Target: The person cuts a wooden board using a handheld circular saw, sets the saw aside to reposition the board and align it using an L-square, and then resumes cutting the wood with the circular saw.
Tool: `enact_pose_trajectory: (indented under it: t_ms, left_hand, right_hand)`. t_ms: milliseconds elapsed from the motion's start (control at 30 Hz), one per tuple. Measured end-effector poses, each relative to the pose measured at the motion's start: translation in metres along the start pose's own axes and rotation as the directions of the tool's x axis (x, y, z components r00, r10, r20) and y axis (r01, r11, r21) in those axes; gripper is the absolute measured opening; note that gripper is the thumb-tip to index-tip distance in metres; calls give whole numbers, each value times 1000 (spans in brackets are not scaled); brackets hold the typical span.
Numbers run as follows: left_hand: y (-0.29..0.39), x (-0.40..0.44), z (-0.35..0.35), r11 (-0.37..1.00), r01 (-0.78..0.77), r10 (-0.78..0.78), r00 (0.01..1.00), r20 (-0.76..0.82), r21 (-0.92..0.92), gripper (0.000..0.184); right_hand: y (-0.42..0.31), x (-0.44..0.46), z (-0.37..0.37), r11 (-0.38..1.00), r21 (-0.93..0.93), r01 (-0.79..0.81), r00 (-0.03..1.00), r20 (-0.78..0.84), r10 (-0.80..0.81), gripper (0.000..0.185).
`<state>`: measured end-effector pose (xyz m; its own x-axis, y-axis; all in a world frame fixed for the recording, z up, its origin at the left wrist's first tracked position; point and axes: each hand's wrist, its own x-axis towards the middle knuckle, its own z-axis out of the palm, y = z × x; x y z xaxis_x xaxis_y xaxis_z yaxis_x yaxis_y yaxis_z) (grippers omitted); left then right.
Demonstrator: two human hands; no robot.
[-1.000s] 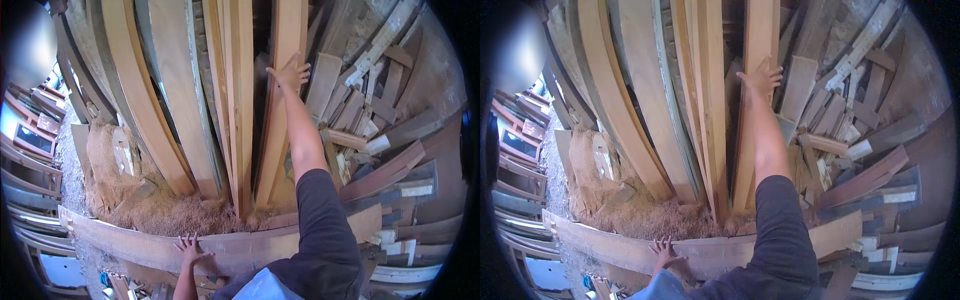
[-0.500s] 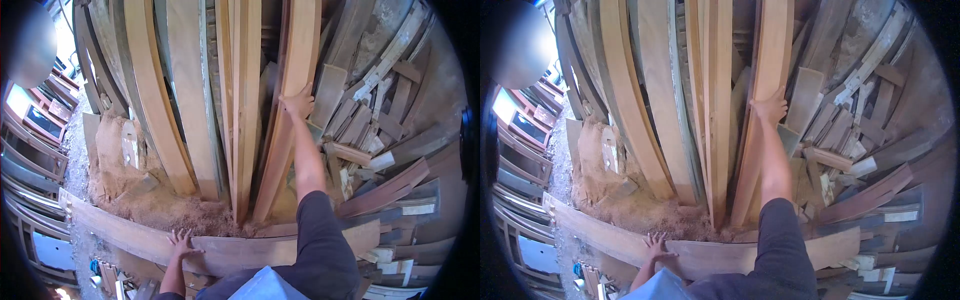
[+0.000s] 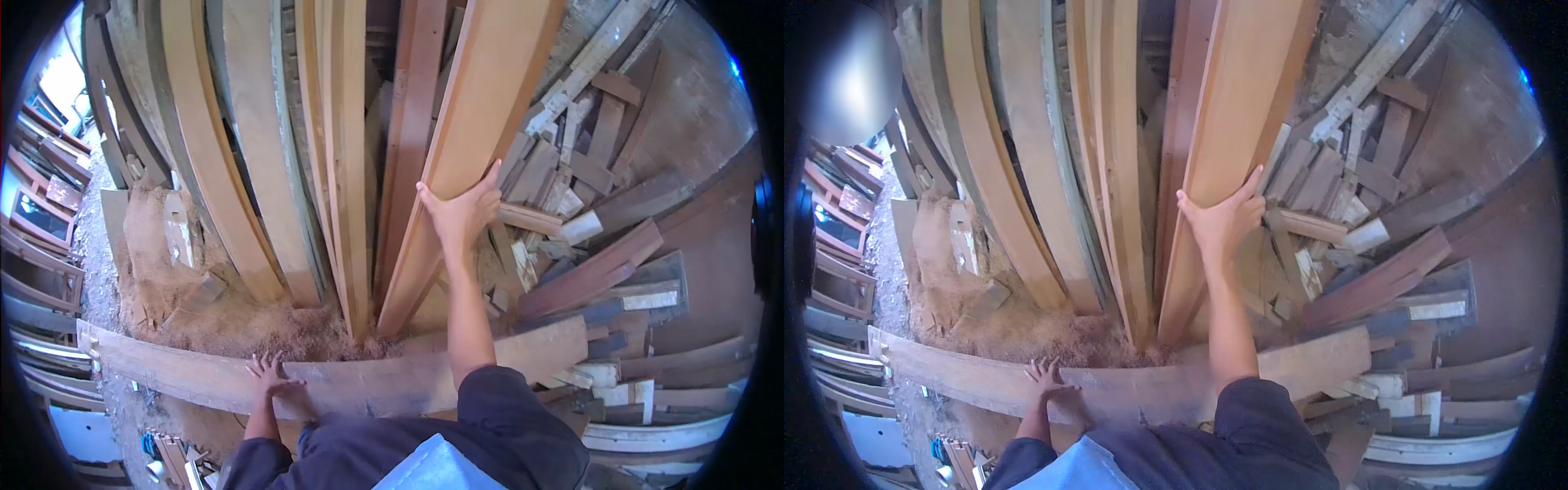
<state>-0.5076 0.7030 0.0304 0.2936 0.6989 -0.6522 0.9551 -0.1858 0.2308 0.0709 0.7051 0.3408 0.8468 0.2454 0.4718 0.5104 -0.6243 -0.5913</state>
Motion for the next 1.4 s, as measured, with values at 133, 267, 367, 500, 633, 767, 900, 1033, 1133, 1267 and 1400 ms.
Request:
enact_pose_trajectory:
  t_ms: [133, 267, 367, 500, 633, 767, 900, 1033, 1133, 1267, 1400]
  left_hand:
    - [3, 23, 18, 985, -77, 86, 995, -51, 157, 125]
    - [124, 34, -2, 881, -413, 445, 889, -109, 231, 106]
    - [241, 37, -8, 648, -755, 760, 636, -130, 101, 113]
    - [350, 10, 13, 376, -912, 906, 399, -144, -165, 88]
    - [365, -17, 27, 490, -839, 864, 503, 2, -237, 64]
    - [363, -47, 32, 423, -872, 888, 453, -80, -249, 62]
    - [364, -79, -7, 384, -911, 912, 400, -93, -152, 62]
    - [344, -130, -74, 414, -909, 897, 415, -151, -38, 61]
    - [314, -144, -103, 434, -900, 882, 412, -229, 49, 59]
    - [265, -157, -137, 504, -855, 804, 414, -428, 120, 56]
    - [211, -168, -168, 576, -799, 696, 366, -618, 175, 57]
  right_hand:
    - [20, -59, -76, 996, 67, 51, 997, -58, -47, 149]
    - [60, -103, -124, 954, 254, 160, 987, -70, -147, 155]
    - [90, -108, -179, 883, 326, 338, 918, -320, -234, 120]
    - [61, -85, -258, 608, 780, 148, 988, -142, -58, 104]
    - [124, -98, -308, 120, 993, -4, 988, 23, -154, 91]
    - [114, -94, -355, 275, 952, 133, 978, -82, -190, 82]
    - [77, -49, -392, 281, 950, 134, 970, -68, -235, 74]
    - [69, -7, -430, 294, 954, 59, 976, 7, -218, 72]
    - [87, 24, -434, 163, 983, -81, 918, 138, -372, 76]
    - [100, 18, -403, 58, 996, -68, 913, 85, -399, 79]
    - [114, -30, -361, -326, 915, -237, 954, 157, -255, 82]
